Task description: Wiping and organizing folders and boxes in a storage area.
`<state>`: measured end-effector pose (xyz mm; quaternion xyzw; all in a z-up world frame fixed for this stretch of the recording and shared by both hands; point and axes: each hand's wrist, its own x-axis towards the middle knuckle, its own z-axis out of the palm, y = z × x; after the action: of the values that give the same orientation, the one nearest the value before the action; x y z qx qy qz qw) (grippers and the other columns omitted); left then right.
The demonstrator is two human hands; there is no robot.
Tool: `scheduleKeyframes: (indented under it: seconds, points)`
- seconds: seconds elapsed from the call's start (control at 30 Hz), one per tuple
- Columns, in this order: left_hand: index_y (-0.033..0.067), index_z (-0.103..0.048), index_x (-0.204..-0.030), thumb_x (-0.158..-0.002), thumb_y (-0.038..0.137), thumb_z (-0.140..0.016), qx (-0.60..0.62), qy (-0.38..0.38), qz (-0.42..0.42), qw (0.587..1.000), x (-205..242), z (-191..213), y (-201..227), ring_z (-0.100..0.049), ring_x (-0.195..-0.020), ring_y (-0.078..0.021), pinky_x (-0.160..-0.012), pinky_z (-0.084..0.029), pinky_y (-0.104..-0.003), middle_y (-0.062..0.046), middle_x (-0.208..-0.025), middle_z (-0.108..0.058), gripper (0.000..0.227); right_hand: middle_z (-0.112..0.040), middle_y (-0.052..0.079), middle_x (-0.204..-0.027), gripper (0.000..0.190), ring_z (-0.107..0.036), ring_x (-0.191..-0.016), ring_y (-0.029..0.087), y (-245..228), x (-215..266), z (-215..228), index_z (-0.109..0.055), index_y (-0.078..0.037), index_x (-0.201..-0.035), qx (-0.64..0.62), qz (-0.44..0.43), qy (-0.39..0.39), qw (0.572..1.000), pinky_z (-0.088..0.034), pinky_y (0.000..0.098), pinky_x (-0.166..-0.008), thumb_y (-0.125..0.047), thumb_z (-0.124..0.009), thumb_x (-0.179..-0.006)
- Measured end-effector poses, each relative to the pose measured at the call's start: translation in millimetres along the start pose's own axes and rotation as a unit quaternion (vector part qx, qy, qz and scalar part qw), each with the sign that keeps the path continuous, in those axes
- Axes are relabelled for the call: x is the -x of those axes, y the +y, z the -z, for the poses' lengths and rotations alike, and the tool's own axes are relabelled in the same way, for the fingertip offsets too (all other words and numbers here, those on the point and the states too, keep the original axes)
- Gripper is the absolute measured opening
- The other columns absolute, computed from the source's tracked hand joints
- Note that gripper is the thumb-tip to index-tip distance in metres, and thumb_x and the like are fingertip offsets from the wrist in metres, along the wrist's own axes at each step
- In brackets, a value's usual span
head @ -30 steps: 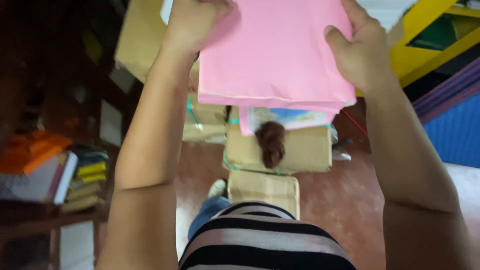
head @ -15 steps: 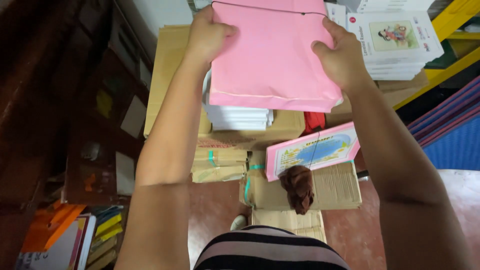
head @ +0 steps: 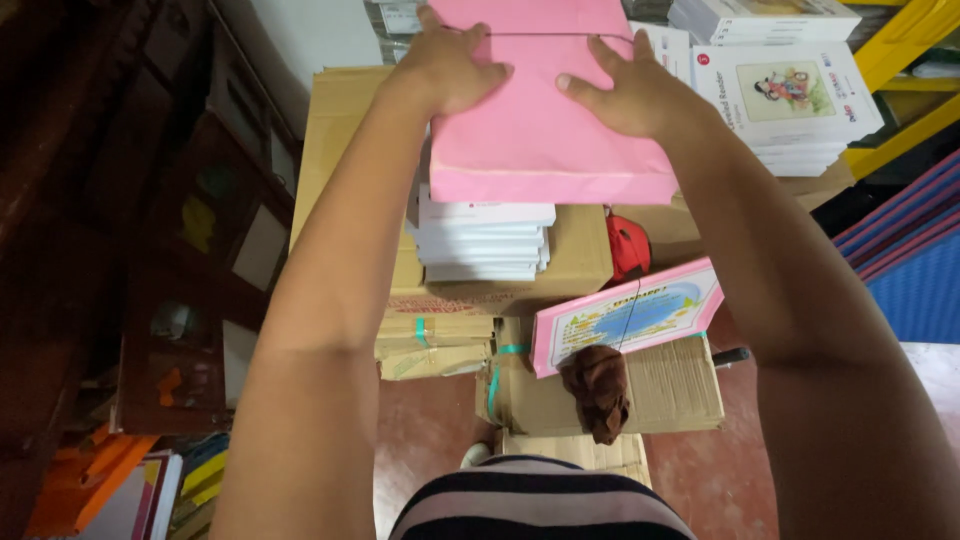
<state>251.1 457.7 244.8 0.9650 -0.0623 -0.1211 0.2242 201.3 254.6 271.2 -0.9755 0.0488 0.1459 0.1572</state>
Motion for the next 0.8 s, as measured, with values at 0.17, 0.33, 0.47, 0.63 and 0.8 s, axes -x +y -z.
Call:
scheduleKeyframes:
  seconds: [0.17,0.33,0.47,0.63,0.8]
  points:
    - [0.019,-0.043,-0.15,-0.097,0.054,-0.04,-0.142,0.09,-0.046,0.985,-42,-29,-15,-0.023,-0.143,-0.0426,-0.113,-0.027,-0.057,-0.019,-0.155,-0.033,0.064,0.012,0.005,-0.171,0.088,-0.01,-0.159,0.033,7,-7,-5,-0.011,-0.035,-0.167,-0.008,0.005,0.015,1.0,-0.017,0.0537,-0.126,-0.074,-0.035,-0.092]
    - [0.0112,-0.032,-0.156,-0.103,0.053,-0.022,-0.235,0.056,-0.038,0.97,25,-60,24,-0.011,-0.148,-0.0555,-0.111,-0.027,-0.07,-0.03,-0.163,-0.02,0.068,0.008,0.007,-0.171,0.085,-0.011,-0.159,0.031,13,-6,-15,-0.012,-0.032,-0.167,-0.031,0.018,0.035,0.999,-0.017,0.0539,-0.125,-0.07,-0.038,-0.096]
    - [0.0153,-0.025,-0.162,-0.103,0.048,-0.018,-0.201,0.115,-0.053,0.971,37,-74,22,-0.008,-0.153,-0.0449,-0.115,-0.009,-0.074,-0.026,-0.166,-0.015,0.068,0.002,0.017,-0.168,0.081,-0.004,-0.154,0.046,17,-16,-30,-0.016,-0.028,-0.167,0.025,0.083,0.082,0.993,-0.011,0.0587,-0.124,-0.069,-0.032,-0.099]
    - [0.0126,-0.035,-0.157,-0.101,0.052,-0.025,-0.181,0.172,-0.039,0.968,27,-89,10,-0.012,-0.15,-0.049,-0.114,-0.008,-0.076,-0.027,-0.163,-0.024,0.069,-0.013,0.025,-0.167,0.07,-0.008,-0.152,0.047,27,-14,-66,-0.027,-0.029,-0.164,0.107,0.27,0.154,0.944,-0.008,0.053,-0.121,-0.063,-0.027,-0.103]
    - [0.0007,-0.076,-0.117,-0.103,0.045,-0.044,-0.208,0.452,-0.14,0.856,14,-116,-6,-0.053,-0.128,-0.0448,-0.113,-0.018,-0.068,-0.025,-0.124,-0.07,0.057,-0.014,0.016,-0.168,0.062,-0.008,-0.153,0.043,41,10,-98,-0.038,-0.015,-0.163,0.086,0.289,0.269,0.915,-0.01,0.065,-0.12,-0.046,-0.03,-0.111]
